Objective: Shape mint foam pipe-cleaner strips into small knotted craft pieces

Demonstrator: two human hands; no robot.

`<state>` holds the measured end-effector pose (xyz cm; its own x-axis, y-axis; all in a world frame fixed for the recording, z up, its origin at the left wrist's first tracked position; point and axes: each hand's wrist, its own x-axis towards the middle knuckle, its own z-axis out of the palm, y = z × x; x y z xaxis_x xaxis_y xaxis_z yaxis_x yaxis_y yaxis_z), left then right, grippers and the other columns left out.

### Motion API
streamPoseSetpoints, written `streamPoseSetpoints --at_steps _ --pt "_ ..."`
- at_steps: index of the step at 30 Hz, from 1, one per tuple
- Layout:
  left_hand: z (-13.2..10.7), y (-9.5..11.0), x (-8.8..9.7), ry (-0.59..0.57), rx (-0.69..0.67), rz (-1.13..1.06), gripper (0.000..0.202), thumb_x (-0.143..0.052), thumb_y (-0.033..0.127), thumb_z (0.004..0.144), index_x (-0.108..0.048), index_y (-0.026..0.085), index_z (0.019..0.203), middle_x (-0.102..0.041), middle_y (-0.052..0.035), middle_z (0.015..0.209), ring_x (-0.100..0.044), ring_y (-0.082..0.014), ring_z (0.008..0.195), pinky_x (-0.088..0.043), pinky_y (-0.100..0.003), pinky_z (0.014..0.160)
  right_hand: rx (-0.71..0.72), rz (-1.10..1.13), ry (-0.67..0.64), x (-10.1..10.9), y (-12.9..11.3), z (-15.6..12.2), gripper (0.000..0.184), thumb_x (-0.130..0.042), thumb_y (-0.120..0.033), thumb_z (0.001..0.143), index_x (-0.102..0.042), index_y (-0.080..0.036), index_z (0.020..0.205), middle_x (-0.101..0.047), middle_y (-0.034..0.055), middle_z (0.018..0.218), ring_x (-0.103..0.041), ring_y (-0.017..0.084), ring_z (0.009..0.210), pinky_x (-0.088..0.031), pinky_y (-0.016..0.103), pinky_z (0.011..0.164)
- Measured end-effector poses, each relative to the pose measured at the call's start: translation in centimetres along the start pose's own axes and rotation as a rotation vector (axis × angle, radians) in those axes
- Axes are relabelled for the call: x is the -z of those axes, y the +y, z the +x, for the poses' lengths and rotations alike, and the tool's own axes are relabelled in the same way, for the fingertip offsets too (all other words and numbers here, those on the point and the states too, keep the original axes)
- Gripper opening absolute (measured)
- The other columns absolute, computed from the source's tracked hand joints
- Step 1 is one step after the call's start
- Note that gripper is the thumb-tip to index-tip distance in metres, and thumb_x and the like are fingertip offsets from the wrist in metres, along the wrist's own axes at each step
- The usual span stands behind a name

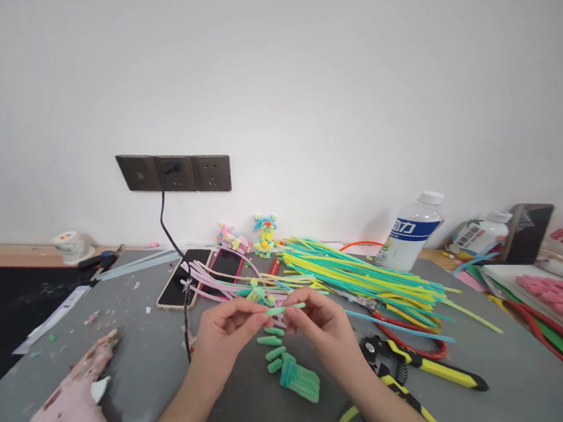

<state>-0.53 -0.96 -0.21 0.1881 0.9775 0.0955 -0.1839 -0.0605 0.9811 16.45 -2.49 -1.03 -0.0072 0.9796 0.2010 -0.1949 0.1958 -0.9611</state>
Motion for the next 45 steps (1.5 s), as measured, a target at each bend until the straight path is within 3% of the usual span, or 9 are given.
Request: streamPoseSetpoints --at_steps 7,17,24,30,38,45 --pt "0.3 -0.3 -0.2 -0.044 0.103 0.007 0.019 -0.083 0.031 0.067 -0.074 0.015 0.072 -0.077 -0.0051 0.069 -0.074 -0.0201 0.068 -0.060 -0.029 0.069 -0.253 0.316 -0.019 0.1 0.2 0.4 0.031 -0.083 -0.043 0.071 -0.065 -0.017 0.074 -0.064 -0.0002 0.066 -0.059 0.013 0.063 -0.050 0.026 0.066" --pt "0.5 -1.1 0.0 -0.036 0.016 0.175 0.016 -0.076 0.028 0.070 -0.065 0.015 0.069 -0.074 -0.0044 0.071 -0.072 -0.0199 0.069 -0.058 -0.028 0.065 -0.162 0.178 -0.022 0.1 0.6 0.5 0.033 -0.082 -0.044 0.070 -0.066 -0.019 0.083 -0.062 -0.0014 0.064 -0.059 0.014 0.060 -0.049 0.027 0.061" --pt "0.2 -0.5 -0.4 -0.105 -0.020 0.259 0.014 -0.070 0.027 0.077 -0.068 0.016 0.085 -0.073 -0.0050 0.083 -0.071 -0.0186 0.076 -0.058 -0.026 0.068 -0.155 0.086 -0.033 0.2 0.5 0.6 0.029 -0.081 -0.044 0.071 -0.069 -0.017 0.074 -0.063 0.0006 0.066 -0.056 0.014 0.060 -0.049 0.028 0.062" --pt "0.3 -0.5 -0.2 -0.110 -0.044 0.321 0.011 -0.069 0.026 0.078 -0.070 0.016 0.076 -0.073 -0.0045 0.073 -0.070 -0.0189 0.071 -0.057 -0.026 0.067 -0.144 0.099 -0.069 0.1 0.6 0.6 0.024 -0.082 -0.041 0.071 -0.075 -0.019 0.076 -0.064 0.0007 0.069 -0.058 0.013 0.060 -0.051 0.027 0.061" --pt "0.6 -0.8 0.3 -0.104 0.070 0.163 0.016 -0.073 0.032 0.077 -0.075 0.015 0.077 -0.077 -0.0056 0.073 -0.072 -0.0195 0.067 -0.059 -0.027 0.064 -0.159 0.130 -0.064 0.2 0.6 0.6 0.023 -0.082 -0.041 0.072 -0.078 -0.020 0.081 -0.069 0.0021 0.070 -0.064 0.015 0.061 -0.054 0.028 0.062" --pt "0.4 -0.1 0.2 -0.154 0.188 0.097 0.028 -0.075 0.041 0.075 -0.076 0.013 0.079 -0.077 -0.0063 0.071 -0.070 -0.0175 0.060 -0.059 -0.027 0.062 -0.179 0.146 -0.126 0.3 0.3 0.7 0.026 -0.081 -0.042 0.074 -0.077 -0.018 0.081 -0.065 0.0000 0.063 -0.059 0.012 0.058 -0.049 0.024 0.059"
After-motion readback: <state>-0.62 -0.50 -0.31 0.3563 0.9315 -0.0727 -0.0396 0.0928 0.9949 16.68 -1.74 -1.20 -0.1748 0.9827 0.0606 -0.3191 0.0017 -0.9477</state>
